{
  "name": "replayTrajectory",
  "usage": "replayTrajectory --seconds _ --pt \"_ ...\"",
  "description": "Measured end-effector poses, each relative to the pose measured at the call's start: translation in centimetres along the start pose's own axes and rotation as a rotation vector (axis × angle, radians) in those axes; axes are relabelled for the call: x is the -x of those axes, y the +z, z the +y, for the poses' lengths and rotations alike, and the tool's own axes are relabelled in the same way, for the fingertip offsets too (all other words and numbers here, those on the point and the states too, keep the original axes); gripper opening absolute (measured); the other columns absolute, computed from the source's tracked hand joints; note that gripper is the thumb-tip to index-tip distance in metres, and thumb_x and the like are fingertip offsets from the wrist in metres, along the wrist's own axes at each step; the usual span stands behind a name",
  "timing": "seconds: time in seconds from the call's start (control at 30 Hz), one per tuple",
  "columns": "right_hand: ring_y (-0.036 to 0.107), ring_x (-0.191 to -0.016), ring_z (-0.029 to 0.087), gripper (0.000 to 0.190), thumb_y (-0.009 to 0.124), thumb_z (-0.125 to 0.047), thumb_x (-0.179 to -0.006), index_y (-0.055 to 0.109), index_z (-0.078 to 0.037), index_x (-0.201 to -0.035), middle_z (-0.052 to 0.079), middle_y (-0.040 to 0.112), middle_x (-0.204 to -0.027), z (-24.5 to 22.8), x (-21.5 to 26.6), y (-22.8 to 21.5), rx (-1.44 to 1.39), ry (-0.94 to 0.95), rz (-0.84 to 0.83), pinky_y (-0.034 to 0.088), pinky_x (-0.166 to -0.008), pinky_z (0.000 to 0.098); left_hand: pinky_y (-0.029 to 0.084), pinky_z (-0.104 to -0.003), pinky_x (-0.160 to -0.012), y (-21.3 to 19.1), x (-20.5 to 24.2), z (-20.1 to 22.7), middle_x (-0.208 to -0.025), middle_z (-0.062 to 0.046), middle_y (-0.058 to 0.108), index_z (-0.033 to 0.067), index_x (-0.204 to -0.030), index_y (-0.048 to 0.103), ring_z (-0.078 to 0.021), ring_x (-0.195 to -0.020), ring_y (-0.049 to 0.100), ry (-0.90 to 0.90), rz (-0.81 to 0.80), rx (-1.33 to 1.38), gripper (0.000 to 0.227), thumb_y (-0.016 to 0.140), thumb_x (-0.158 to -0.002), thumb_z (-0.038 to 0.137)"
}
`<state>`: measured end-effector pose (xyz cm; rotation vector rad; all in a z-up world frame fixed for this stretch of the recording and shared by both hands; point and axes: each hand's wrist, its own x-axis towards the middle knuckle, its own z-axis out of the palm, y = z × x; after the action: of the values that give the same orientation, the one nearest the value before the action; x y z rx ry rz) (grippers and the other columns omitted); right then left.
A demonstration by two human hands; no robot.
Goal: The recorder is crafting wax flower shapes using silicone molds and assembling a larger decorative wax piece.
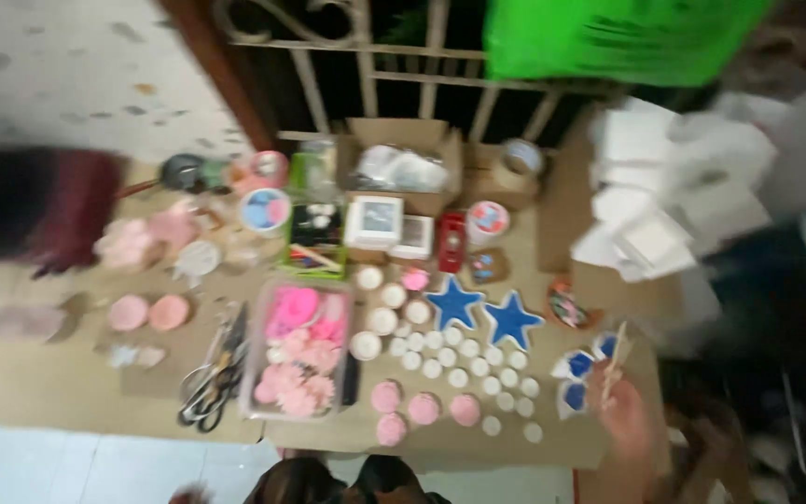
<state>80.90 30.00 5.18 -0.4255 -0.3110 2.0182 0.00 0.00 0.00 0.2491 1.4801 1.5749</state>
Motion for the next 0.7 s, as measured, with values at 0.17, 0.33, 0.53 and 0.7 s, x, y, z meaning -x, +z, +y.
replayTrajectory --seconds 0.17,0.33,0.53,0.7 --pt "0.055 -0.069 0.011 0.024 0.062 -0.005 -0.097 0.065 0.004 -0.119 0.005 0.066 -0.088 17.5 -8.0 19.1 0.567 0.438 -0.06 0.043 -0.058 0.0247 0.055 -0.036 -0.093 19.0 -4.5 -0.4 -0.126 -0.016 0.07 0.0064 -0.143 0.051 -0.0222 -0.108 0.07 0.082 -0.274 -0.214 0.053 0.055 -0.101 0.037" --pt "0.066 -0.083 0.013 0.038 0.058 -0.011 -0.097 0.059 -0.007 -0.135 0.004 0.07 -0.095 27.5 -12.3 32.1 0.663 0.728 0.022 0.052 -0.069 0.0276 0.055 -0.033 -0.088 35.6 3.7 14.4 -0.126 -0.01 0.073 0.0078 -0.132 0.064 -0.0191 -0.111 0.071 -0.09 -0.507 -0.042 0.053 0.04 -0.101 0.043" --pt "0.068 -0.079 0.02 0.039 0.053 -0.012 -0.095 0.054 -0.01 -0.133 0.007 0.069 -0.092 34.6 -12.2 31.6 0.573 0.756 0.067 0.056 -0.067 0.0356 0.057 -0.031 -0.074 31.9 2.3 8.7 -0.099 -0.015 0.076 -0.0042 -0.11 0.072 -0.0228 -0.087 0.072 -0.001 -0.488 -0.379 0.042 0.045 -0.105 0.028" --pt "0.061 -0.07 0.019 0.031 0.053 -0.009 -0.091 0.063 -0.012 -0.12 0.004 0.065 -0.082 37.7 -21.7 28.9 0.534 0.6 0.279 0.052 -0.063 0.0357 0.052 -0.029 -0.067 25.8 -3.0 13.1 -0.09 -0.017 0.074 -0.002 -0.113 0.069 -0.0183 -0.077 0.065 0.061 -0.384 -0.438 0.034 0.05 -0.102 0.023"
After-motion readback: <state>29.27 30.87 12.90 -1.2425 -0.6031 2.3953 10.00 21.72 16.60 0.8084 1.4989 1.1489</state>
